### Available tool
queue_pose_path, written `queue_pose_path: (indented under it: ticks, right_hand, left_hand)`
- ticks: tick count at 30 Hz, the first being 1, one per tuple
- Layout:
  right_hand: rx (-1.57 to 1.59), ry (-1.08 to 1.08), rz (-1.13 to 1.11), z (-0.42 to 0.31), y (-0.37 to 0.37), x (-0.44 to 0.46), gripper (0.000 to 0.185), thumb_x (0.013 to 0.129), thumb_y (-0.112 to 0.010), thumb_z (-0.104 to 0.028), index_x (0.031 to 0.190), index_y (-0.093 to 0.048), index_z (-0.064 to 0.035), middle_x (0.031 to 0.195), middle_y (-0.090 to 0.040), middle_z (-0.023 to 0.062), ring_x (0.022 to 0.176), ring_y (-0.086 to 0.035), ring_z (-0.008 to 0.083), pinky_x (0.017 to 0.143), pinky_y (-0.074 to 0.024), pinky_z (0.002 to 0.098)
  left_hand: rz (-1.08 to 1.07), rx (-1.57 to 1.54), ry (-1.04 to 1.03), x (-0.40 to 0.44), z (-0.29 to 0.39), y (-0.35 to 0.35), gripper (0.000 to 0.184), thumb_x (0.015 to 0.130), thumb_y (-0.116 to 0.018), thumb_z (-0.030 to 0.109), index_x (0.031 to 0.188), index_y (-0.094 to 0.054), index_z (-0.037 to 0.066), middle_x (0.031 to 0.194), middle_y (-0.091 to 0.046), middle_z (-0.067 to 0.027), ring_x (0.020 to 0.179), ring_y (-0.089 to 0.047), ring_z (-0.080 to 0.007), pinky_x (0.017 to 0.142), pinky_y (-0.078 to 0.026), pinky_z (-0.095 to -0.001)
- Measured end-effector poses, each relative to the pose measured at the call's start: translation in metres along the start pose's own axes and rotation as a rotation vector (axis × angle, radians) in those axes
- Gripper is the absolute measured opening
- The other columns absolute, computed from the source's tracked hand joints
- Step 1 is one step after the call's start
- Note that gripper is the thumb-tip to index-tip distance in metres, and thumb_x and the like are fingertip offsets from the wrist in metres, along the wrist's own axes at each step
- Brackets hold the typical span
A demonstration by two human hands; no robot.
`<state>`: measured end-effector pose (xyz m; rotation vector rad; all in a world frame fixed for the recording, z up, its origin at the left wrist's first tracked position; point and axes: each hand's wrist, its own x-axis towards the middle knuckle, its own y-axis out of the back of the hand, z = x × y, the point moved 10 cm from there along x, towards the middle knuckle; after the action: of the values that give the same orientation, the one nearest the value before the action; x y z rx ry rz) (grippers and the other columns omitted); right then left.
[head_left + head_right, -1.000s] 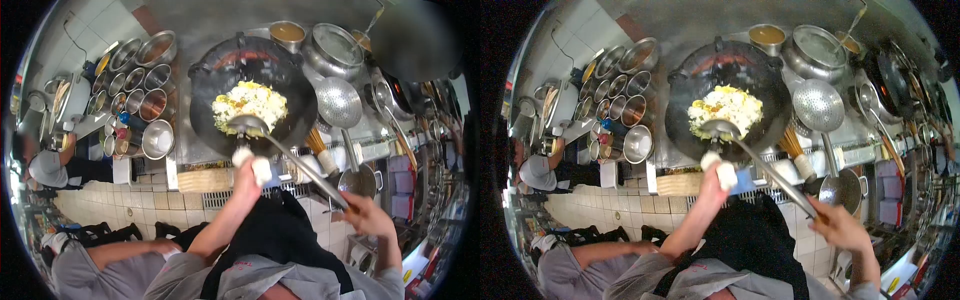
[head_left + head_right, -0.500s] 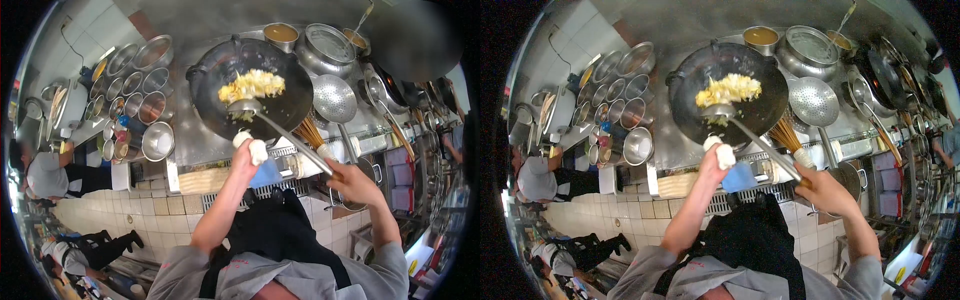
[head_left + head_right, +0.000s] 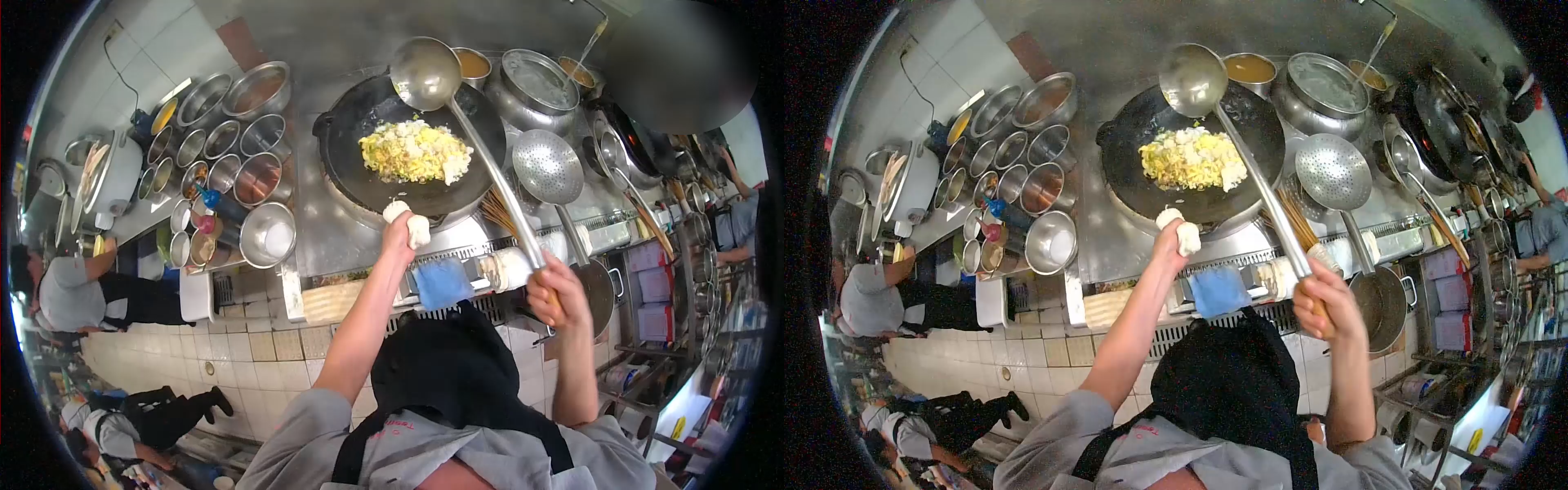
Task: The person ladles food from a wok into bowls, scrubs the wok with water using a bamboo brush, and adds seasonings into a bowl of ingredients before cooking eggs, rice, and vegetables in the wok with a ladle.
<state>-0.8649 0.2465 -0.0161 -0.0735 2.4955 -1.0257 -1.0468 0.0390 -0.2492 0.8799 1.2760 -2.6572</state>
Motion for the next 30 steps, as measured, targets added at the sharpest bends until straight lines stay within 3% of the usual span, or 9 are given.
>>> queue_pose_path:
  ticks: [3,7,16,19,22,25,27,28,30]
  right_hand:
    - [0.209,-0.108,0.087,0.05,0.011,0.049,0.011,0.094,-0.05,-0.012,0.105,-0.048,-0.0103,0.061,-0.041,0.0018,0.037,-0.036,0.0079,0.028,-0.0286,0.023]
    - [-0.758,0.042,0.245,0.037,-0.008,0.064,0.033,0.088,-0.056,-0.008,0.12,-0.049,-0.003,0.056,-0.043,-0.002,0.038,-0.04,0.0066,0.031,-0.0299,0.0234]
    - [-0.901,-0.251,0.164,-0.005,-0.015,-0.081,0.051,0.088,-0.055,-0.009,0.137,-0.042,-0.0039,0.056,-0.045,-0.0028,0.04,-0.044,0.0046,0.034,-0.0342,0.0223]
    - [-1.197,-0.206,0.135,-0.025,-0.003,-0.045,0.054,0.086,-0.058,-0.012,0.136,-0.043,-0.0018,0.059,-0.053,0.0063,0.046,-0.054,0.0176,0.044,-0.0442,0.0295]
    - [-1.538,0.242,0.116,-0.033,0.016,0.013,0.056,0.08,-0.058,-0.014,0.132,-0.044,0.0015,0.087,-0.061,0.0295,0.082,-0.058,0.0459,0.076,-0.0473,0.0457]
    - [-1.625,0.306,0.175,-0.048,0.003,0.014,0.054,0.082,-0.058,-0.007,0.133,-0.044,0.0011,0.083,-0.065,0.0236,0.074,-0.063,0.0376,0.073,-0.0491,0.0416]
    - [-1.196,0.209,0.125,-0.054,0.014,0.0,0.06,0.083,-0.062,-0.005,0.138,-0.039,-0.0008,0.076,-0.06,0.0078,0.06,-0.054,0.0166,0.056,-0.0438,0.0291]
    - [-0.97,0.082,0.145,-0.058,0.019,-0.01,0.064,0.084,-0.064,-0.003,0.141,-0.037,-0.0021,0.073,-0.055,-0.0007,0.053,-0.047,0.005,0.047,-0.039,0.0216]
    - [-0.801,0.116,0.127,-0.068,0.01,-0.024,0.063,0.087,-0.058,0.0,0.144,-0.033,-0.0063,0.065,-0.047,-0.0032,0.045,-0.041,0.0039,0.041,-0.0335,0.0207]
  left_hand:
    - [0.062,0.063,0.06,-0.007,0.001,-0.003,0.004,0.087,-0.054,0.013,0.086,-0.053,0.009,0.071,-0.059,-0.0062,0.057,-0.061,-0.0199,0.051,-0.054,-0.0349]
    - [0.011,0.059,0.156,-0.015,0.003,-0.02,0.01,0.087,-0.057,0.018,0.088,-0.055,0.008,0.072,-0.061,-0.0075,0.062,-0.064,-0.0237,0.057,-0.056,-0.0403]
    - [0.143,-0.068,0.111,-0.12,-0.003,-0.045,0.015,0.094,-0.042,0.015,0.095,-0.055,0.006,0.076,-0.063,-0.009,0.068,-0.066,-0.0225,0.052,-0.055,-0.0347]
    - [0.076,-0.094,0.116,-0.082,-0.015,-0.04,0.016,0.093,-0.044,0.015,0.096,-0.054,0.005,0.076,-0.063,-0.0084,0.066,-0.065,-0.0211,0.052,-0.054,-0.0335]
    - [-0.01,-0.001,0.078,-0.053,-0.026,-0.02,0.017,0.091,-0.046,0.015,0.1,-0.054,0.002,0.084,-0.065,-0.0113,0.073,-0.067,-0.0255,0.06,-0.056,-0.0363]
    - [0.094,0.042,0.059,-0.118,-0.053,0.006,0.029,0.085,-0.048,0.009,0.112,-0.045,0.003,0.095,-0.063,-0.0181,0.08,-0.067,-0.0318,0.065,-0.058,-0.04]
    - [0.081,0.027,0.011,-0.133,-0.048,-0.002,0.033,0.083,-0.048,0.007,0.115,-0.044,0.006,0.095,-0.063,-0.0207,0.079,-0.067,-0.0325,0.062,-0.058,-0.0396]
    - [0.198,-0.047,0.041,-0.127,-0.042,-0.006,0.017,0.082,-0.05,0.005,0.098,-0.052,0.004,0.082,-0.065,-0.0146,0.074,-0.066,-0.0265,0.057,-0.056,-0.0359]
    - [0.082,-0.067,0.075,-0.07,-0.03,-0.017,0.009,0.084,-0.049,0.009,0.09,-0.053,0.004,0.082,-0.066,-0.0179,0.064,-0.066,-0.0266,0.051,-0.054,-0.0351]
